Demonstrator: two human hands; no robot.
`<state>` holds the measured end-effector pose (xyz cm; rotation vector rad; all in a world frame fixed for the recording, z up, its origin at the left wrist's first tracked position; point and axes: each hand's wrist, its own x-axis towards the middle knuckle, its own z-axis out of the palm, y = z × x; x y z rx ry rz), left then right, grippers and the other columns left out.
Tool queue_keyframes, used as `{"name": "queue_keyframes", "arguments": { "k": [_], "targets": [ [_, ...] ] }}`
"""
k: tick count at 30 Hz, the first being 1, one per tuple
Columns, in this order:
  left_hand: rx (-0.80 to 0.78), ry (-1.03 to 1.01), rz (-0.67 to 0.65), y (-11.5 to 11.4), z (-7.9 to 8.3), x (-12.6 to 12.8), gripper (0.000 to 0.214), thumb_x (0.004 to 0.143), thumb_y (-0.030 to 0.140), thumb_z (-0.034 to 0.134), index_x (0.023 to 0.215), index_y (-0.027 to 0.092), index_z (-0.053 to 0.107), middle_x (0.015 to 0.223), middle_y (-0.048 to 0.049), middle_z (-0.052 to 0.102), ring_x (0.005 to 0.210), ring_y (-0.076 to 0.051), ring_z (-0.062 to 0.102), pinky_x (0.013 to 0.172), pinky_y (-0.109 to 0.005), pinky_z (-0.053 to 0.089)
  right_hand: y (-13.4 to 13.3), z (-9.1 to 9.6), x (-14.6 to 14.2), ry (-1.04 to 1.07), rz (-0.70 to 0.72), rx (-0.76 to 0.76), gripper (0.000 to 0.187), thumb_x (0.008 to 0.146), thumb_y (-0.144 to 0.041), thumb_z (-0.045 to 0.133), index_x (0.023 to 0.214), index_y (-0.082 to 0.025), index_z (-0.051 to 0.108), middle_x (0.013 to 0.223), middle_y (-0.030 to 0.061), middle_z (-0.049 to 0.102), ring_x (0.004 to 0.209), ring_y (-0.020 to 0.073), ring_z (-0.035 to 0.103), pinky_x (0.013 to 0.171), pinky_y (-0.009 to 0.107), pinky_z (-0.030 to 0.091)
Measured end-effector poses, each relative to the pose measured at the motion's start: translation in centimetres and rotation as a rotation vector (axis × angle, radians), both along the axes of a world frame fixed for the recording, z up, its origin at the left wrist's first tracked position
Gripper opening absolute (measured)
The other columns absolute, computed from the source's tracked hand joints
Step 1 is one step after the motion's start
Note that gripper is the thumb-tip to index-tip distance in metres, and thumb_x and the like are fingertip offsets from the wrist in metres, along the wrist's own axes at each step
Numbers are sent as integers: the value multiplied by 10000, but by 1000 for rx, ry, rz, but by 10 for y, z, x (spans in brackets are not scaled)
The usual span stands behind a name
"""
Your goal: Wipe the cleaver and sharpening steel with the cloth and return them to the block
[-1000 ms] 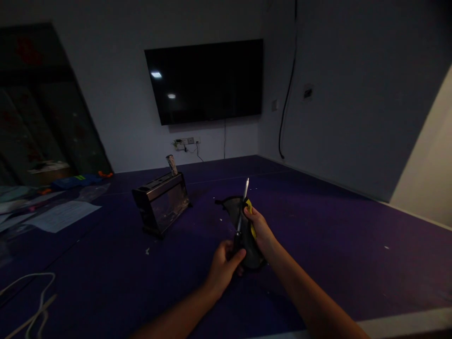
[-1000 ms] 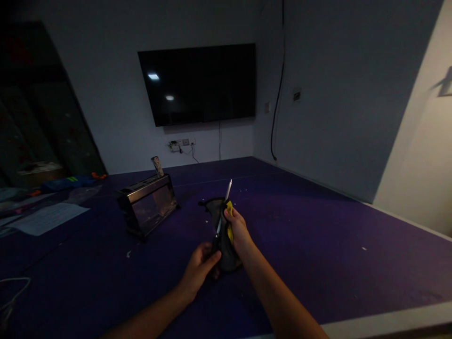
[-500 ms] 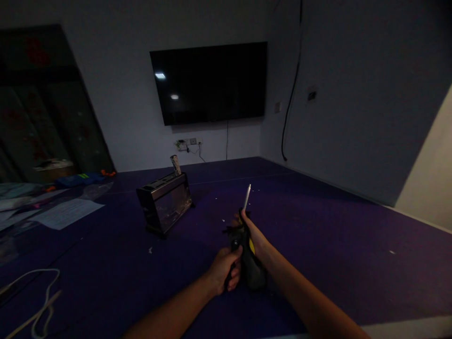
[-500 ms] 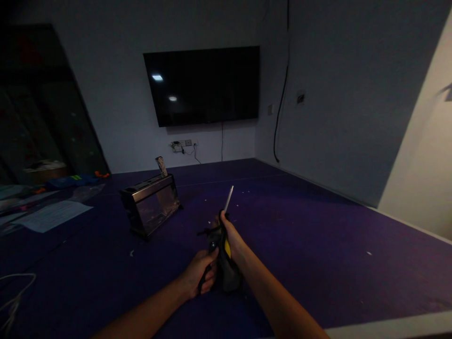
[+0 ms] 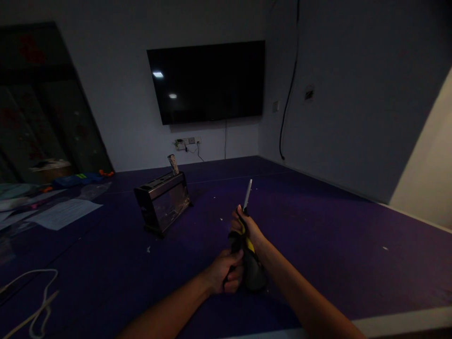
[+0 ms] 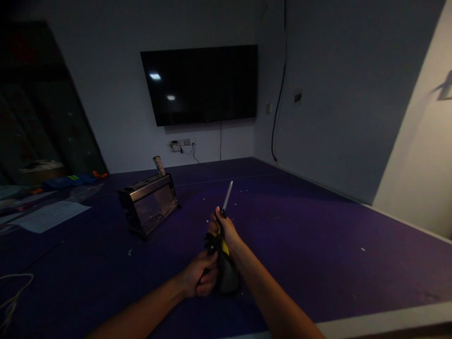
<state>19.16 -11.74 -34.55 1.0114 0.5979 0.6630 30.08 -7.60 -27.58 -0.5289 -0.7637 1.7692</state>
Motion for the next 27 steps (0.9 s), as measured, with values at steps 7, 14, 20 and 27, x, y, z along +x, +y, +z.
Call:
{"name": "queue_keyframes", "arguments": {
  "k": [7,14,20,27],
  "targets": [
    [-12,114,27,-4,6,6,490,711,626,550,591,209,323,333,104,271,217,-63,215,280,-183,151,1,0,6,1,30,-17,553,550,-590,734,626,-222,329,375,-130,246,312,38,216,319,173,167],
    [498,499,539,-6,17,16,320,748,470,561,718,152,572,618,-24,603,567,-161,570,564,-264,424,1,-1,2,-23,-193,32,507,573,-604,713,670,-222,396,401,-105,350,323,59,310,323,197,234],
    [475,576,485,-4,25,19,305,779,447,523,768,147,574,580,-4,574,526,-137,550,512,-242,409,8,0,10,-22,-244,12,503,555,-596,728,663,-218,414,406,-98,370,339,64,342,337,203,270],
    [148,397,264,-9,28,21,524,663,704,514,758,201,397,389,130,316,245,-43,253,298,-175,170,13,6,22,10,-179,3,482,584,-570,723,657,-226,392,396,-105,334,321,60,314,323,206,249]
  ]
}}
